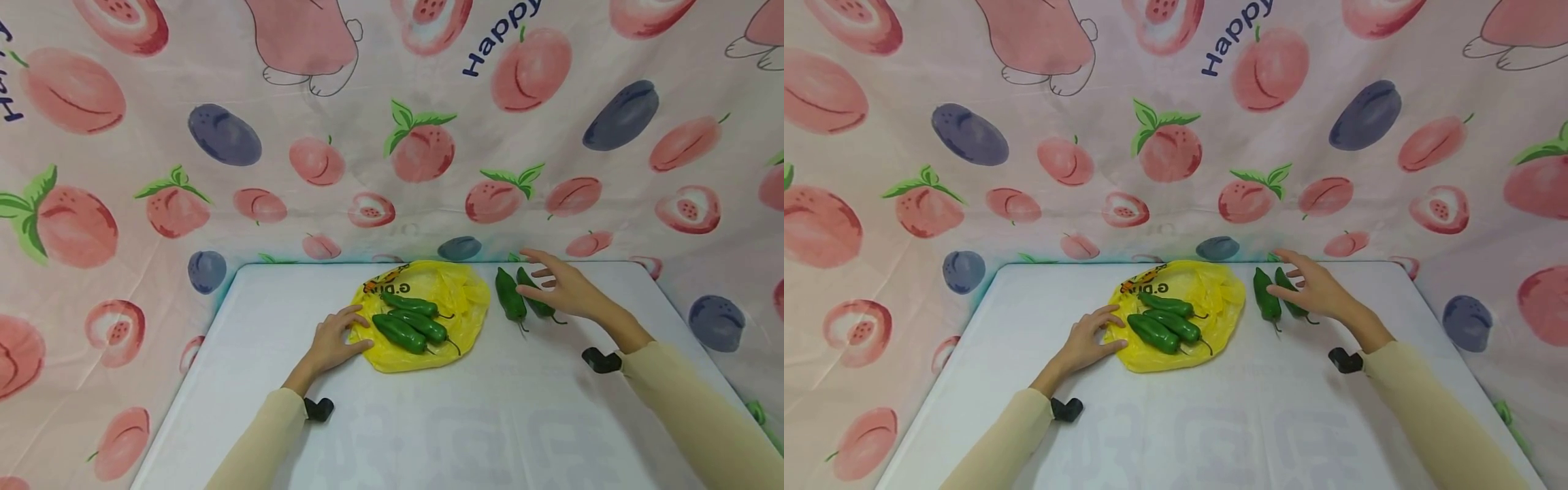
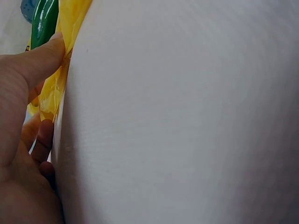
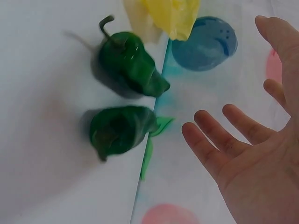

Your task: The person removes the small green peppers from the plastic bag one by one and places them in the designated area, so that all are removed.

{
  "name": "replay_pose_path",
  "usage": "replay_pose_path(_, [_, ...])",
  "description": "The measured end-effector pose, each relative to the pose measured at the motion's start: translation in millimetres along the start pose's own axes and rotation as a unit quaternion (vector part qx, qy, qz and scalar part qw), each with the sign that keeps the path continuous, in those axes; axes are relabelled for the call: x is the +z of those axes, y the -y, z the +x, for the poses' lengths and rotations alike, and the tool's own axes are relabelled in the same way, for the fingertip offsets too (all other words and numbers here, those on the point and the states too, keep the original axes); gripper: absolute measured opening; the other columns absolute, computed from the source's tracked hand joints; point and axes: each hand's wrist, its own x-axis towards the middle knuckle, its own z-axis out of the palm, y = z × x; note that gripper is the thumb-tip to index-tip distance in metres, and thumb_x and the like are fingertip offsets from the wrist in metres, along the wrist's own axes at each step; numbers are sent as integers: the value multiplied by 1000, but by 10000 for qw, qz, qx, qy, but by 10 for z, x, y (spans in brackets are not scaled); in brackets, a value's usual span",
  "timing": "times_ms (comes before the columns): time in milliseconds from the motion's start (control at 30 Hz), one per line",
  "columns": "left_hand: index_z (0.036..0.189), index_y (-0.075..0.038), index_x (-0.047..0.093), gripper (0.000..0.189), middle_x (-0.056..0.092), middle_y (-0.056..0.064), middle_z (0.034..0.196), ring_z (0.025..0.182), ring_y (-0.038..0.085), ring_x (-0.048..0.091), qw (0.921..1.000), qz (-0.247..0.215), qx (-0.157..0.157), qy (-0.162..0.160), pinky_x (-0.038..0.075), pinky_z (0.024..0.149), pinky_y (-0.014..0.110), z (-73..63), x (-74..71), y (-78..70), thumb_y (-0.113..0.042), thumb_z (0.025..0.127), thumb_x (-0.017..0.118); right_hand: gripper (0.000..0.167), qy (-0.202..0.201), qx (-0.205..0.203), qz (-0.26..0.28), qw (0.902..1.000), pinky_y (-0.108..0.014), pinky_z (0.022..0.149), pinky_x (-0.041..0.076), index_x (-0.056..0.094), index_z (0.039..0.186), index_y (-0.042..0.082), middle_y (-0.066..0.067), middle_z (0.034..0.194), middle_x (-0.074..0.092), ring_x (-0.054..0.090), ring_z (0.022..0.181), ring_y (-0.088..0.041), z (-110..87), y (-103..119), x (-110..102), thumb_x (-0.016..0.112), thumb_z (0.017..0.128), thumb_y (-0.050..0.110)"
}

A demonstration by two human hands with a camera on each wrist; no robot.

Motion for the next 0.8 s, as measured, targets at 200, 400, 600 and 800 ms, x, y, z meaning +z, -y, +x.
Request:
replay_pose_path(200, [115,-23,71,32,48,5,157,113,27,53,10000,-19,36,-4,32,95,50,-4,-1,-2,-38,88,82,79,82,-230,-13,9997,-62,97,48,34,159,16,-21,153,45,57,124,-48,121,52,99,75,95,37])
replay_pose_path(400, [115,-23,70,33,47,5,157,112,26,53,10000,6,-18,46,32,95,49,2,-14,-8,-38,88,82,76,175,-472,77,9987,-61,97,49,37,159,17,-17,156,44,58,123,-47,248,168,169,75,95,32])
replay_pose_path(600, [115,-23,70,33,47,5,157,112,27,52,10000,-55,-20,51,32,96,51,9,-25,-12,-37,87,83,74,334,-587,175,9976,-59,96,50,38,158,14,-23,150,49,60,120,-47,379,282,243,76,95,28])
replay_pose_path(800, [115,-22,70,33,47,6,157,112,28,53,10000,-68,-12,42,32,97,52,-1,-17,-15,-36,88,83,75,606,-584,412,9956,-59,97,50,37,158,17,-22,153,45,58,124,-47,492,398,325,76,96,29])
